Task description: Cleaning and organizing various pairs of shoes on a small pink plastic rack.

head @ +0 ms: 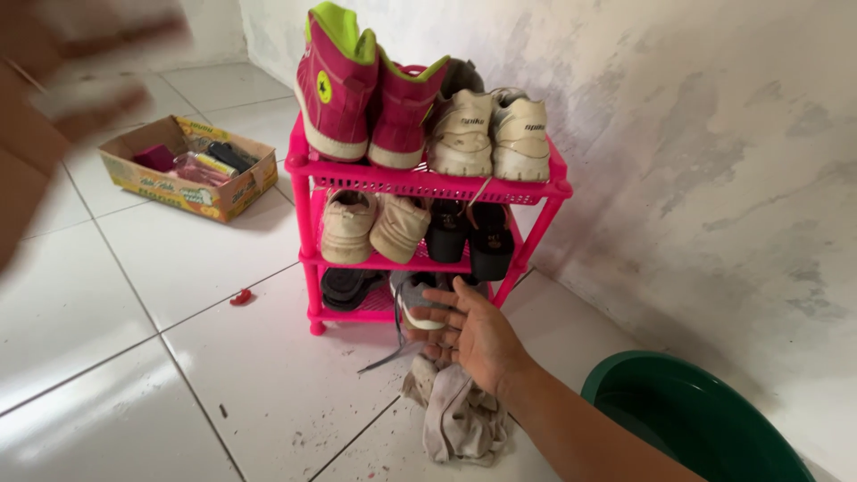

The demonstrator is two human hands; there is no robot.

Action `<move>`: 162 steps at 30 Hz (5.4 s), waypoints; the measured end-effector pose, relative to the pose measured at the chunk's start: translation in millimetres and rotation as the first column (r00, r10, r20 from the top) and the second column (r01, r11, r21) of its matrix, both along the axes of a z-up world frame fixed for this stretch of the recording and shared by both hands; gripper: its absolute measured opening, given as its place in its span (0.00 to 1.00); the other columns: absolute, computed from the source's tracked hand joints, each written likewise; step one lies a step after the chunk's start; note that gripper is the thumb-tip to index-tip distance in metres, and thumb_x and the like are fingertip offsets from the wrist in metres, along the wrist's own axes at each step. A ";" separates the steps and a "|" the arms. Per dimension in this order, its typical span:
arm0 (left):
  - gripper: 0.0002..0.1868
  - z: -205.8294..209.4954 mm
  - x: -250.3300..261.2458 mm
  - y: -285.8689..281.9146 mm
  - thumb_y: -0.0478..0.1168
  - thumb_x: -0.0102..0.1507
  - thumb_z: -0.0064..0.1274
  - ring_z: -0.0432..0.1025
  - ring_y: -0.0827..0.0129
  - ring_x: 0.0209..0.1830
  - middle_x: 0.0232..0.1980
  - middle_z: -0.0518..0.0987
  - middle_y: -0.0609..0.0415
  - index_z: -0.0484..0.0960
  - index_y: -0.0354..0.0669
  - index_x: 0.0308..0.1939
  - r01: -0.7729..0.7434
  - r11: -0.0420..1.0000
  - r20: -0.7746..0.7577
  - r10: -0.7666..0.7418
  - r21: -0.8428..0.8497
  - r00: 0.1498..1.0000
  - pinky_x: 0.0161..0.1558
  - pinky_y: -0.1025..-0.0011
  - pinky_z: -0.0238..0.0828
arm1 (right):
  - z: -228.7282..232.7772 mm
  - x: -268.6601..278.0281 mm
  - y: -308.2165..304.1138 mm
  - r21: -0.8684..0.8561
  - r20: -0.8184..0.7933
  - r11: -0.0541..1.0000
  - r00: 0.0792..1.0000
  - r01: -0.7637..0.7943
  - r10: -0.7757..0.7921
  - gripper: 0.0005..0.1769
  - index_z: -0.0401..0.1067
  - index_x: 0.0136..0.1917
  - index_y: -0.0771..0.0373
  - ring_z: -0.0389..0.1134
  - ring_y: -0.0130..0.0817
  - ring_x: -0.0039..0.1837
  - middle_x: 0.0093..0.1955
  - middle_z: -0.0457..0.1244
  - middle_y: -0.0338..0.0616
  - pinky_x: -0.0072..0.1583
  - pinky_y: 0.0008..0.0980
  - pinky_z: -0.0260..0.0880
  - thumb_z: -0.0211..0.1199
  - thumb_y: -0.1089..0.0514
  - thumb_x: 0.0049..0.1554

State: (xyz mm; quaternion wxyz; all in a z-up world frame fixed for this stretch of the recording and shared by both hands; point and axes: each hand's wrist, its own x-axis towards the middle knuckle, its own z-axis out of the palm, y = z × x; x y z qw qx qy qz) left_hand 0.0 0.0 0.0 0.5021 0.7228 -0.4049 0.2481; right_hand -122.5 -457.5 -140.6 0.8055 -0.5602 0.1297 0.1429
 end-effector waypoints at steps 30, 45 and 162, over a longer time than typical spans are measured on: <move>0.25 -95.2 -44.9 -143.0 0.34 0.61 0.55 0.83 0.62 0.54 0.55 0.86 0.39 0.73 0.35 0.64 -0.313 0.918 -0.926 -0.122 -0.242 0.357 0.52 0.72 0.74 | -23.2 22.6 -8.2 0.032 0.062 0.975 0.973 0.219 -0.221 0.21 0.72 0.62 0.61 0.70 0.35 0.48 0.50 0.68 0.44 0.50 0.36 0.70 0.59 0.48 0.61; 0.18 -163.2 -33.6 -162.8 0.47 0.62 0.60 0.76 0.67 0.41 0.37 0.85 0.46 0.88 0.32 0.42 -0.327 0.935 -0.897 0.258 0.138 0.359 0.42 0.72 0.68 | -40.1 49.1 -30.7 -0.338 0.356 0.845 0.888 0.414 -0.293 0.19 0.73 0.38 0.75 0.66 0.24 0.36 0.31 0.62 0.37 0.40 0.26 0.65 0.73 0.55 0.56; 0.24 -178.9 -39.2 -170.4 0.37 0.58 0.58 0.77 0.65 0.51 0.53 0.81 0.53 0.76 0.43 0.59 -0.434 0.850 -0.929 -0.155 -0.298 0.336 0.50 0.61 0.76 | -359.9 25.3 -257.5 -0.953 -0.036 -0.296 0.994 -0.066 -0.106 0.33 0.65 0.70 0.50 0.53 0.50 0.72 0.72 0.54 0.46 0.64 0.57 0.55 0.64 0.56 0.51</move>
